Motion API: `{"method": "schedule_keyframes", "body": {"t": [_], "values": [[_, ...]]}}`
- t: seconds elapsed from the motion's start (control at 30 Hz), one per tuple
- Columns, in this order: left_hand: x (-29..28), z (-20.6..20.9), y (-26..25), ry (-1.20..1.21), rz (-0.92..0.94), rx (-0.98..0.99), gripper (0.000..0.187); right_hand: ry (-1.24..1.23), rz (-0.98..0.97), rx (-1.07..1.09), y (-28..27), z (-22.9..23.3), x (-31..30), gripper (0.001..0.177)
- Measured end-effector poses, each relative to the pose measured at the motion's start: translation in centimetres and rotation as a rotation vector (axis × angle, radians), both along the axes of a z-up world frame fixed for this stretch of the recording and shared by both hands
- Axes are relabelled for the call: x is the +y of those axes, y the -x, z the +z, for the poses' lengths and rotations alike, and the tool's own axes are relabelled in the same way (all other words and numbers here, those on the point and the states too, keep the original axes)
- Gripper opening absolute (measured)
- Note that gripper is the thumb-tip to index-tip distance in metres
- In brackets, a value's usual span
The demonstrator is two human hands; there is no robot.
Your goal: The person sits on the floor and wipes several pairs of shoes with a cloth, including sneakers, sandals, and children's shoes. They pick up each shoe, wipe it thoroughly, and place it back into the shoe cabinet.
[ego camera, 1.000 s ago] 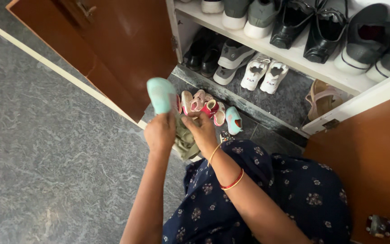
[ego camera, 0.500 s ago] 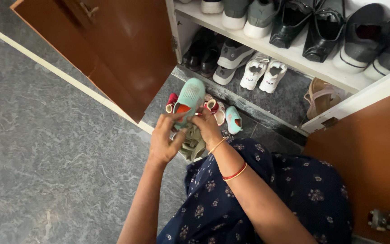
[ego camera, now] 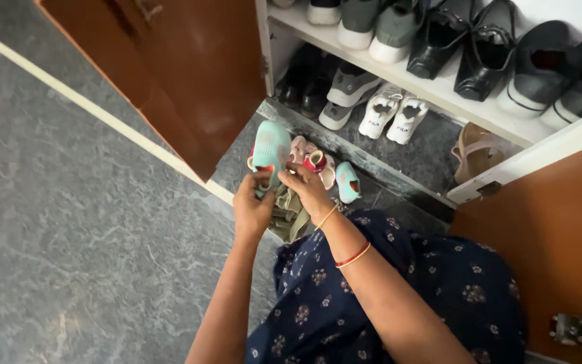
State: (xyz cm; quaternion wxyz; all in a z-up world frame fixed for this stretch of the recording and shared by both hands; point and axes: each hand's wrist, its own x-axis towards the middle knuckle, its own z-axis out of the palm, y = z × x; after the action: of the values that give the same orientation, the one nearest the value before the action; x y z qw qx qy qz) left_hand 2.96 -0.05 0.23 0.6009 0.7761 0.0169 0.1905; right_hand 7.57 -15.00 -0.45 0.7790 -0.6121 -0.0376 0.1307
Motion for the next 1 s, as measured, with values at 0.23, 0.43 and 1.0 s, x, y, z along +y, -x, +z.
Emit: {"method": "schedule_keyframes", "body": {"t": [0.23, 0.43, 1.0], "values": [[-0.7, 2.2, 1.6, -0.285, -0.195, -0.314, 0.028, -0.022, -0.152, 0.109, -0.1, -0.3, 0.0, 0.036], [-1.2, 1.6, 1.6, -0.033, 0.22, -0.013, 0.041, 0.025, -0.144, 0.026, -0.4, -1.7, -0.4, 0.038], [-5.2, -2.8, -6.4, 0.686, -0.091, 0.126, 0.053, 0.955, -0.071, -0.525, 1.1, 6.8, -2.6, 0.035]]}}
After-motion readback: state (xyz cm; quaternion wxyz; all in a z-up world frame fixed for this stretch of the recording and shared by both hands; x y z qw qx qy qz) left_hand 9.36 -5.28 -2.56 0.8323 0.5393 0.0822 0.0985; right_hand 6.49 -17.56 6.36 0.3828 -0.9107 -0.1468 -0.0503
